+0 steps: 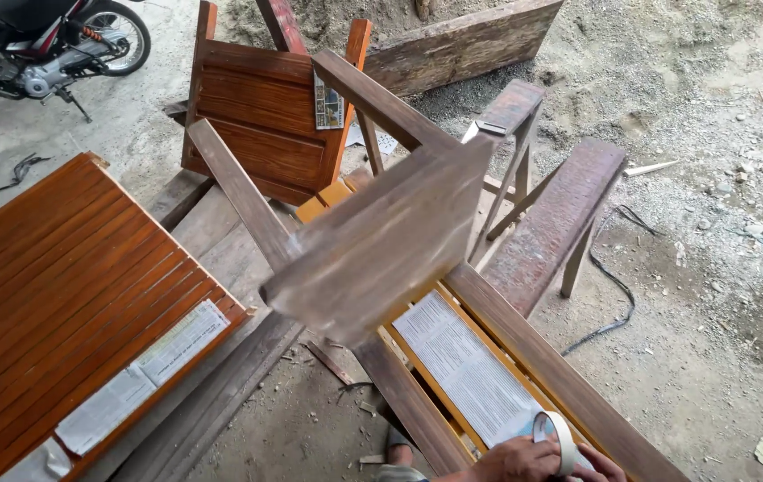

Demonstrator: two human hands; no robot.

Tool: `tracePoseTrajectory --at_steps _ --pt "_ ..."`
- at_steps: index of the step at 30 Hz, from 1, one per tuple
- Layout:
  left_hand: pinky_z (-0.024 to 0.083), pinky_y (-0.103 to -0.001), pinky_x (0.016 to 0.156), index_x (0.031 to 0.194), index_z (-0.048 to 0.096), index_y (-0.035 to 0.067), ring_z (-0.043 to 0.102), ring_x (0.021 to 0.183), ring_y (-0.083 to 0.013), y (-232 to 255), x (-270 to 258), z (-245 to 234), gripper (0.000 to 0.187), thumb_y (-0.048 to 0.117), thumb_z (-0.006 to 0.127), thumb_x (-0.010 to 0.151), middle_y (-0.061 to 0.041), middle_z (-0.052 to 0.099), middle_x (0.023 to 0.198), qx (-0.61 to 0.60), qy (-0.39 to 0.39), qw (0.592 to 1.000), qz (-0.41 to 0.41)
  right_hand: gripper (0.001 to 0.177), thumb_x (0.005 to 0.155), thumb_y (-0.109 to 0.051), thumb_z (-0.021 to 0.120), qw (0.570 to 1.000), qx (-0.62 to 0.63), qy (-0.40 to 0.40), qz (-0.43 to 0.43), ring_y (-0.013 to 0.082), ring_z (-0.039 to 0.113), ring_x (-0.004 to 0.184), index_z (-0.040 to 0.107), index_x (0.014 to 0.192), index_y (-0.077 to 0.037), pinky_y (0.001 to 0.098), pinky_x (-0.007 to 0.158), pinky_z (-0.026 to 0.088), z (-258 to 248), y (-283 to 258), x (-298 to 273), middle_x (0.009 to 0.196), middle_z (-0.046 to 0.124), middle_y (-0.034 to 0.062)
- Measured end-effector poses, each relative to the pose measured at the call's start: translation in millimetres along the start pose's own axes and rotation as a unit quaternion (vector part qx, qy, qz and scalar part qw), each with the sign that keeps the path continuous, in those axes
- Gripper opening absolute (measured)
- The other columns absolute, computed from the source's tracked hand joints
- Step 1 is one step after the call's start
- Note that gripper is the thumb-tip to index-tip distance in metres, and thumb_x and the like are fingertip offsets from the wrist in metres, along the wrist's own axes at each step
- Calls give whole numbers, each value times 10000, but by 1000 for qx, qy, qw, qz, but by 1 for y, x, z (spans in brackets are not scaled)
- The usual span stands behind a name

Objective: Applying masking tape and newspaper to wooden chairs to prepare them for finishing or painting.

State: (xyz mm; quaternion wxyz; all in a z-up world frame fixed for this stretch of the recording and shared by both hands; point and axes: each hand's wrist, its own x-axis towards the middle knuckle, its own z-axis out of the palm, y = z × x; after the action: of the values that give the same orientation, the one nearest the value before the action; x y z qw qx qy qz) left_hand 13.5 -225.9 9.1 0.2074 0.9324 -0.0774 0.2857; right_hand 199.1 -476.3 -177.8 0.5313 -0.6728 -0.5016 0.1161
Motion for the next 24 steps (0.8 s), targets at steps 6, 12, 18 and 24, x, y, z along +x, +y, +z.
tracePoseTrajectory --at_steps 6,12,18,24 --pt "591 -428 866 1176 647 49 711 1009 -336 147 52 -17 207 203 624 1041 -104 682 1246 -232 -82 959 -142 402 835 -141 807 994 101 37 5 290 581 1343 661 1196 -40 445 1116 459 -59 -83 -49 1388 587 196" --pt "597 -402 807 1202 630 103 717 1062 -308 309 139 12 260 191 684 964 -69 662 1382 -308 -99 941 -99 351 929 -14 534 865 375 226 245 333 564 1322 621 1254 88 464 1171 368 -219 -290 -102 1348 638 256" --pt "579 -409 832 1310 573 84 695 1029 -339 334 161 34 449 175 719 895 -131 611 1371 -228 -75 967 -86 175 1069 -32 468 842 425 284 172 357 674 1156 571 1187 44 529 1147 473 -321 -283 -131 1153 689 236" --pt "478 -477 1082 1242 582 33 591 1236 -396 254 110 72 426 142 716 853 -176 596 1308 -56 99 937 -330 163 1067 -21 448 856 393 267 204 338 684 1143 529 1206 7 505 1126 483 -367 -242 -126 1140 693 192"
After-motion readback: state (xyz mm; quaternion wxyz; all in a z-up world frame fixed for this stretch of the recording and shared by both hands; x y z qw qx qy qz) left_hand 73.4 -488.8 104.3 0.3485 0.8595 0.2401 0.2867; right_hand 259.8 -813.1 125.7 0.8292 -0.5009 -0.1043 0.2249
